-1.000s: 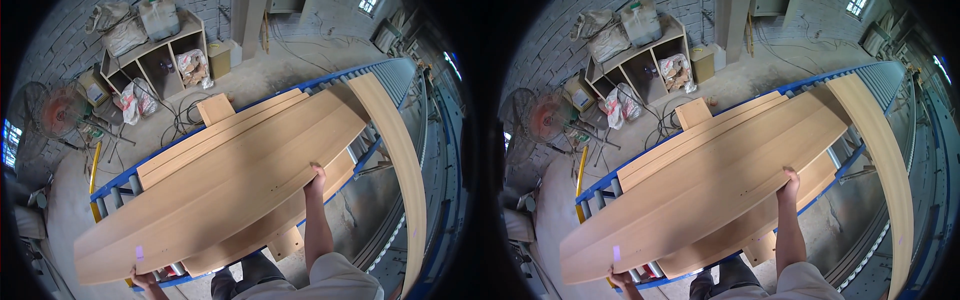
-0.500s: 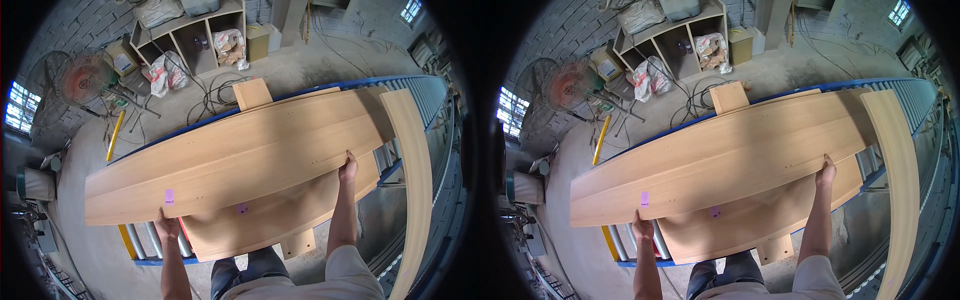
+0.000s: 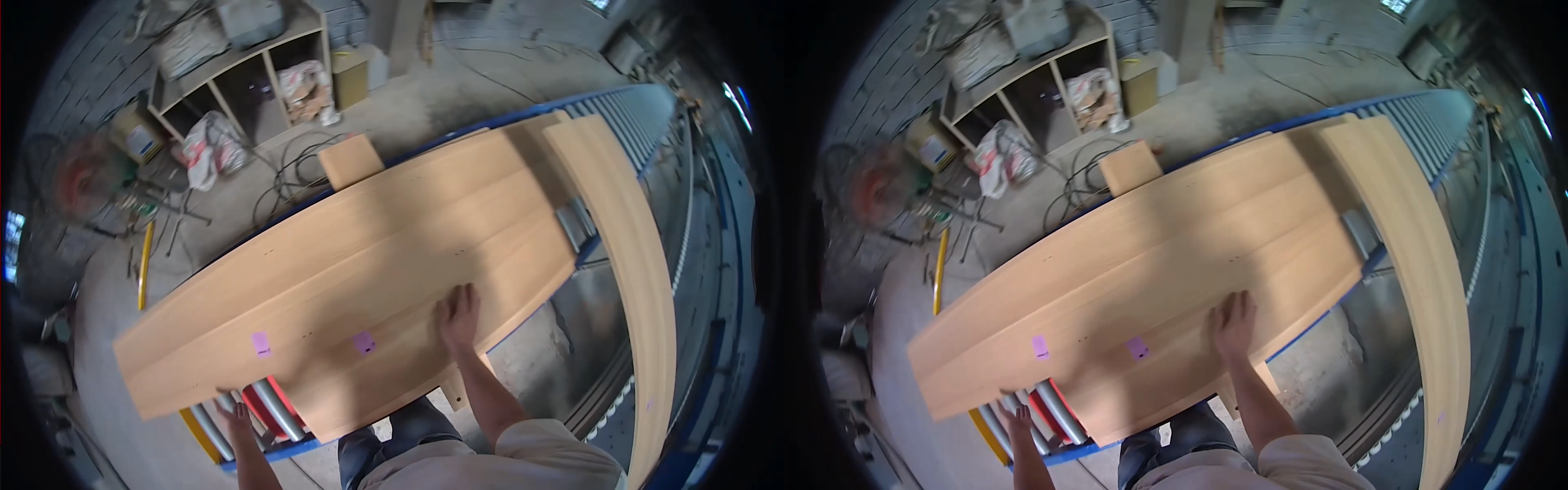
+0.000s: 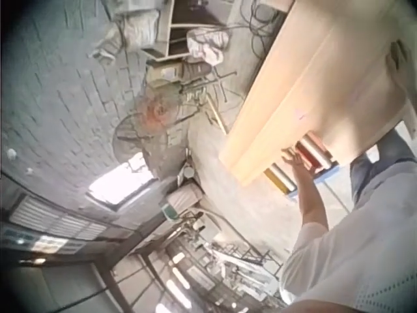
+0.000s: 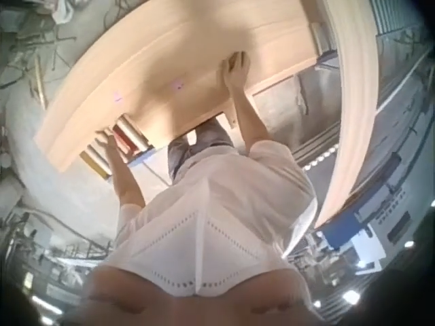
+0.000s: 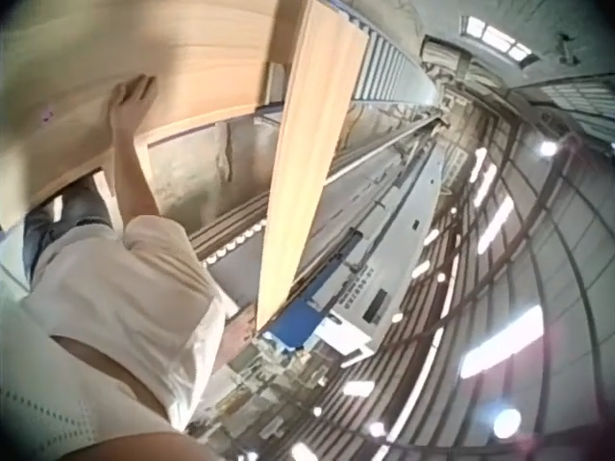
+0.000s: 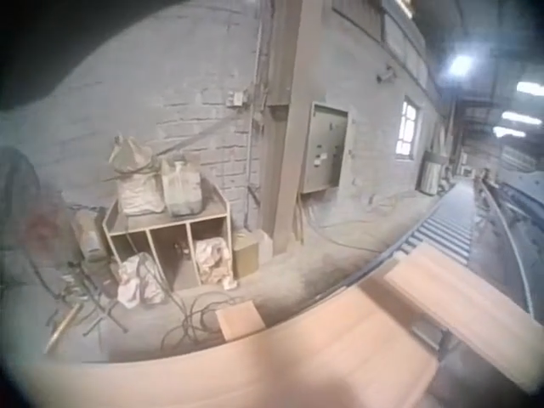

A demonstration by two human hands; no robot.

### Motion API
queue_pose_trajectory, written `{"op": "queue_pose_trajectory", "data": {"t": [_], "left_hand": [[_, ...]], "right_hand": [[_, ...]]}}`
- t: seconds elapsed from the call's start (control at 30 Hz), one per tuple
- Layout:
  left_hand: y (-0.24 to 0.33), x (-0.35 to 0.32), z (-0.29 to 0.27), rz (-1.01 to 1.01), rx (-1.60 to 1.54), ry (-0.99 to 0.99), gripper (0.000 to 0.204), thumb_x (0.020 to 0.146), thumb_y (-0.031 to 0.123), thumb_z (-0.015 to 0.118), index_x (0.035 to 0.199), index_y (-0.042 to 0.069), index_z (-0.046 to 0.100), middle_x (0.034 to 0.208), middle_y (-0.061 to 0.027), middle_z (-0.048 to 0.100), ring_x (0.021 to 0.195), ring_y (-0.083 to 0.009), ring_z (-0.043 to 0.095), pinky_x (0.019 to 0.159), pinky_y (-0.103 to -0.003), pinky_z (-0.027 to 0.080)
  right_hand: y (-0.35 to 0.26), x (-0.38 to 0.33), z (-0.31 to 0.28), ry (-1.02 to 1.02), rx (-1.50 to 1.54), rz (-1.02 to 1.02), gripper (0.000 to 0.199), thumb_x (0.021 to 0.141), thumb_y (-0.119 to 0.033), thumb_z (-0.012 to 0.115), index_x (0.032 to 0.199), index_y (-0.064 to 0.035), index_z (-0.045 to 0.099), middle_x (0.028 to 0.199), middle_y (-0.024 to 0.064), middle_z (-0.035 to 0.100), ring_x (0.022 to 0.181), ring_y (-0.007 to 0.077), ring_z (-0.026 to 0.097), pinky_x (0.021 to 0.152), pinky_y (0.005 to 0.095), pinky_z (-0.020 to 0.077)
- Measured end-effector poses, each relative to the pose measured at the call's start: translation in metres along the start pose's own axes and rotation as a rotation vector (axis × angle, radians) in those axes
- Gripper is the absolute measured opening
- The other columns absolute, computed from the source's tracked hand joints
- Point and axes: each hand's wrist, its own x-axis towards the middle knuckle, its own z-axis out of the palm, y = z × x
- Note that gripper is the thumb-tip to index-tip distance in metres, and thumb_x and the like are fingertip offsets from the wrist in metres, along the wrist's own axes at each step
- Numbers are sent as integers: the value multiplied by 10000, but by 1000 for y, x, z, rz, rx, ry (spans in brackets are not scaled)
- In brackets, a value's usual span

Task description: The worker takes processed wooden panels from the outfeed table of a machine and places them onto a roller conveyor.

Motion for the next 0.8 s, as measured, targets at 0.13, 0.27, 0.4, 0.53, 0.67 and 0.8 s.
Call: {"op": "queue_pose_trajectory", "data": {"t": [0.13, 0.27, 0.4, 0.53, 0.67, 0.8], "left_hand": [[-14, 68, 1, 16, -376, -424, 560, 947, 492, 468, 1320, 76, 445, 1314, -101, 507, 1238, -231, 468, 1052, -333, 398], [-18, 103, -1, 163, -299, -572, 405, 1007, 374, 374, 1227, 62, 509, 1157, -80, 613, 1080, -185, 579, 964, -304, 474], [-38, 77, 12, 44, -214, -478, 368, 1019, 332, 344, 1110, 58, 573, 1095, -85, 638, 1036, -192, 599, 935, -329, 495], [-50, 79, -5, 49, -156, -644, 424, 1023, 362, 294, 1134, 53, 563, 1114, -96, 637, 1082, -225, 586, 969, -394, 469], [-53, 76, -40, -81, -65, -1313, 437, 1009, 406, 322, 1112, 58, 566, 1093, -101, 632, 1044, -239, 594, 978, -428, 448], [-34, -17, 35, 46, -325, -523, 598, 979, 511, 337, 1393, 81, 370, 1356, -137, 454, 1263, -289, 434, 1058, -461, 371]], "right_hand": [[-8, -15, 1, 13, -167, -163, 615, 837, -303, 599, 1287, 78, 423, 1384, 306, 362, 1266, 478, 356, 1081, 526, 284], [-16, -16, 4, 49, -124, -181, 583, 805, -236, 623, 1268, 62, 429, 1322, 295, 412, 1217, 460, 407, 1056, 532, 316], [-9, -23, -2, 100, -57, -186, 493, 788, -204, 629, 1182, 49, 475, 1240, 260, 464, 1171, 447, 446, 1041, 521, 344], [-21, -26, 0, 105, -26, -183, 460, 784, -198, 632, 1153, 36, 489, 1218, 241, 476, 1152, 440, 460, 1033, 516, 357], [-24, -32, 10, 69, -1, -195, 472, 785, -207, 632, 1175, 16, 487, 1231, 233, 472, 1154, 435, 457, 1033, 517, 358], [-4, -29, -3, 67, -100, -148, 484, 792, -225, 628, 1195, 3, 486, 1245, 237, 459, 1159, 437, 449, 1040, 521, 349]]}}
